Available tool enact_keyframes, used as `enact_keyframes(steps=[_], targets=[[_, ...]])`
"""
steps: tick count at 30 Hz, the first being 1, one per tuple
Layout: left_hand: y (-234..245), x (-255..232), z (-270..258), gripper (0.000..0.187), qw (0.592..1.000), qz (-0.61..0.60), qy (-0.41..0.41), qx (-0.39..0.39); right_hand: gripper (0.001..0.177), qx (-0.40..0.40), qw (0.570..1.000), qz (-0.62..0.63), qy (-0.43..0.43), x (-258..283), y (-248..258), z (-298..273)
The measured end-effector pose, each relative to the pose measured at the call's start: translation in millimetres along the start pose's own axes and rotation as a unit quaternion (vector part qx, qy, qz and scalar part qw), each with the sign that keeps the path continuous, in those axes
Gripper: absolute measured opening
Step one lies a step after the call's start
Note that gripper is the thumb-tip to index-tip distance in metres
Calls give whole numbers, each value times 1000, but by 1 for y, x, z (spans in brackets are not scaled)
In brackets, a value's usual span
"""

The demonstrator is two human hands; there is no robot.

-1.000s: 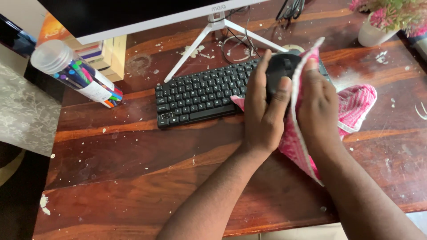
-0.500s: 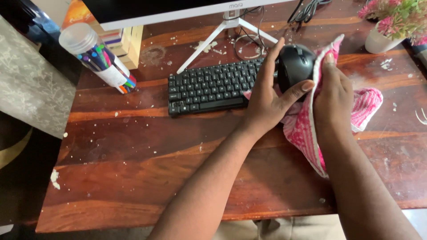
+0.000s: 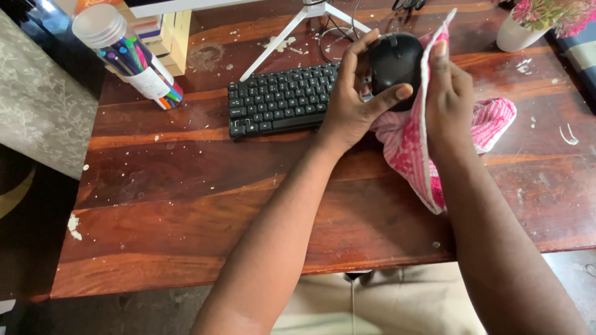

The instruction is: The person wipes a computer keyboard, monitor, a small potted plant, a mouse, and a notebook with a pink and white cloth. The person moves the plant aside to clean the area underneath, then returns it. The person wipes each item individually and places them back on the desk.

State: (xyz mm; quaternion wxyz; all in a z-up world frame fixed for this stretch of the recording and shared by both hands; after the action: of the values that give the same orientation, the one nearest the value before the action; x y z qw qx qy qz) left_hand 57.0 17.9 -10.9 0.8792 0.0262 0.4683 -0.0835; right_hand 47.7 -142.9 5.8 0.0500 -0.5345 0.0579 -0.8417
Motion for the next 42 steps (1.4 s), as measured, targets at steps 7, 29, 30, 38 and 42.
enact_keyframes(steps=[7, 29, 30, 38, 42], targets=[[-8, 3, -5, 108, 993, 113, -32, -13, 37, -67, 986, 120, -96, -1, 3, 3], [-7, 3, -2, 107, 988, 151, -36, 3, 36, -77, 985, 86, -131, 17, -3, -3], [-9, 4, -3, 111, 992, 125, -11, 12, 38, -95, 988, 23, -118, 11, 3, -3], [-12, 4, -4, 107, 972, 223, -67, -32, 51, -116, 989, -81, -47, -15, 36, 9], [-12, 6, -5, 103, 971, 220, -90, -40, 37, -77, 991, 35, -106, 8, 14, 5]])
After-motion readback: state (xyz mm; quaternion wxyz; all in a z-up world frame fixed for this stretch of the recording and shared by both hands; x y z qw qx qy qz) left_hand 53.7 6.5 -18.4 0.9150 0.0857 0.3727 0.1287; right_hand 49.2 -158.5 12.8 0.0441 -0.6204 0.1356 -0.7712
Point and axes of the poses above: each hand's wrist, its own z-axis towards the middle knuckle, its own y-axis out of the back of the hand, x = y × z, the point moved 3 cm from there along z, towards the middle knuckle, and after that the axes turned 9 degrees about z, right-handed, at the moved point
